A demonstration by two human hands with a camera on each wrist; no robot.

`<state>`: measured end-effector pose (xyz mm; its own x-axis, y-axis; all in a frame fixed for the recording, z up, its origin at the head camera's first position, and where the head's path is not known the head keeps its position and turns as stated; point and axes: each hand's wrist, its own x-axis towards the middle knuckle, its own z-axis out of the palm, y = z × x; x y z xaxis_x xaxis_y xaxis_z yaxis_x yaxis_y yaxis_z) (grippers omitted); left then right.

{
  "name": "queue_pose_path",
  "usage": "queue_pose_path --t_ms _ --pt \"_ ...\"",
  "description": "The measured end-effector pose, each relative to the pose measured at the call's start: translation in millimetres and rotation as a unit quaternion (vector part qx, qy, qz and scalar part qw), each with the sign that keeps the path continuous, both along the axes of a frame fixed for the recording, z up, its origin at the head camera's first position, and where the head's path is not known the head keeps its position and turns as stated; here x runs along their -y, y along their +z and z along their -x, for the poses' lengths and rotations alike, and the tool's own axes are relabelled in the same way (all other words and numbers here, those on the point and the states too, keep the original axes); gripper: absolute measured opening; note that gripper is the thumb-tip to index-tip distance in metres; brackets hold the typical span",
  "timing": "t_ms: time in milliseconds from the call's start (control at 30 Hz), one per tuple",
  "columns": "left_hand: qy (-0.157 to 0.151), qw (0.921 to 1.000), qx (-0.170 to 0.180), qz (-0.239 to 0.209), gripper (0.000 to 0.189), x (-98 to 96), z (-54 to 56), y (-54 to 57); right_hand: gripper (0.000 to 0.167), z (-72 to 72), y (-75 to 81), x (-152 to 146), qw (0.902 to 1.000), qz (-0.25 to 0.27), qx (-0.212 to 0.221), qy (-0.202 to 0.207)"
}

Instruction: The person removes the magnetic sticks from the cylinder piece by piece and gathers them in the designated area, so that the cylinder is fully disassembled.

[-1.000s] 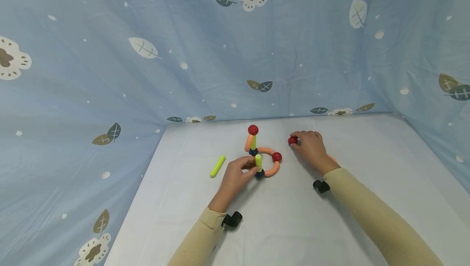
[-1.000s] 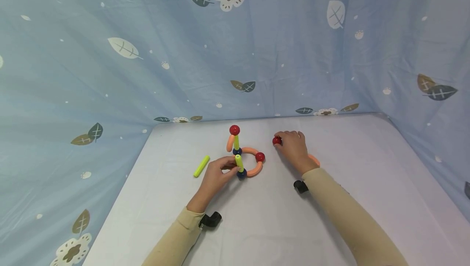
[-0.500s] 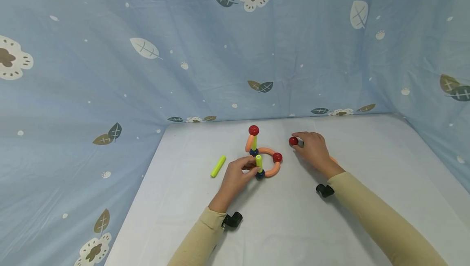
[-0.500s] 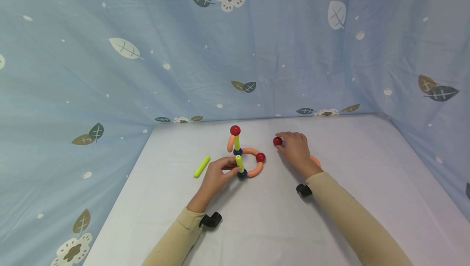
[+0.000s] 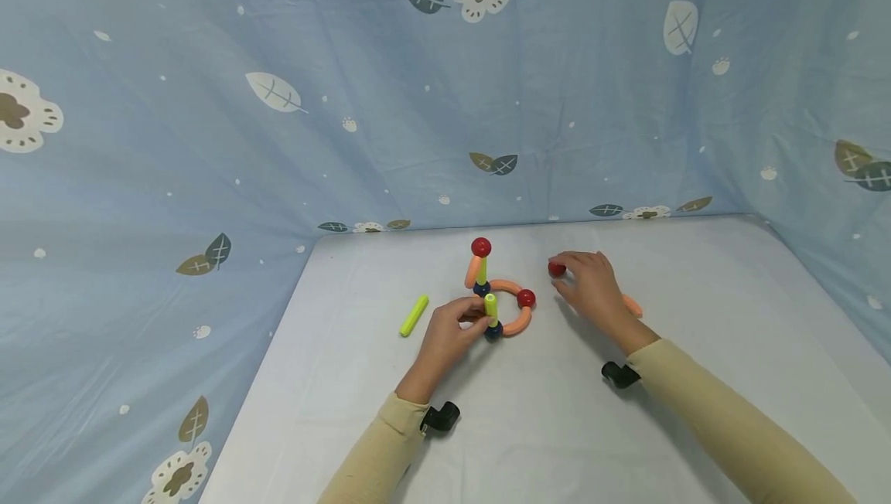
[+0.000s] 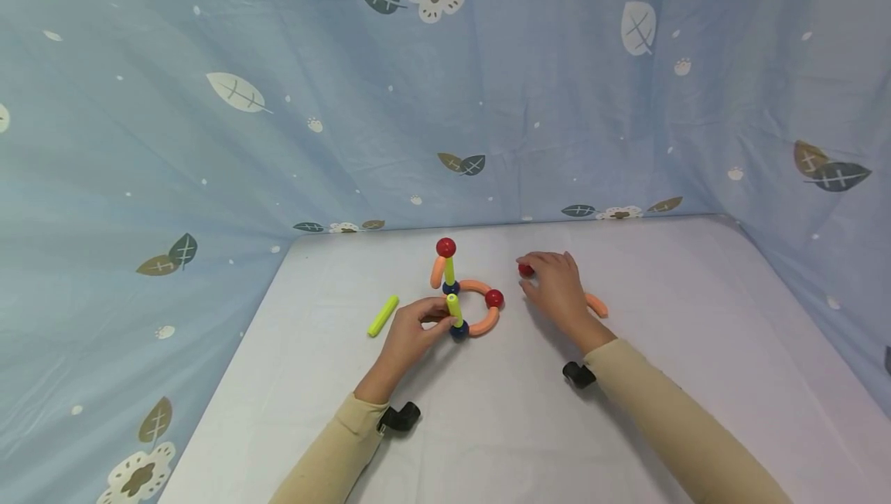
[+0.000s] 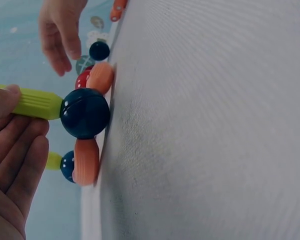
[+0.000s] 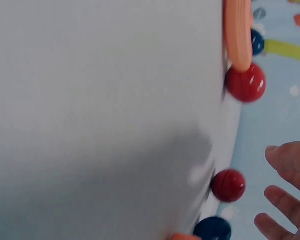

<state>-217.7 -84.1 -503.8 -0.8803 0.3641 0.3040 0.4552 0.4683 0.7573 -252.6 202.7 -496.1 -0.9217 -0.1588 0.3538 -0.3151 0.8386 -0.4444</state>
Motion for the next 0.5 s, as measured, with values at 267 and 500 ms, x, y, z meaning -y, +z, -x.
queue_pose_path --t_ms 267,500 --pt "-0.002 0.9999 -0.014 -0.004 0.014 0.2 -0.7 0.1 0.039 -21.8 5.0 15.0 0.9986 0.028 -0.024 0.038" --pt "0.001 0.9999 -0.012 0.0 0.02 2.7 -1.6 -0.7 0.038 -34.6 3.1 26.4 0.9975 0.038 -0.018 0.057"
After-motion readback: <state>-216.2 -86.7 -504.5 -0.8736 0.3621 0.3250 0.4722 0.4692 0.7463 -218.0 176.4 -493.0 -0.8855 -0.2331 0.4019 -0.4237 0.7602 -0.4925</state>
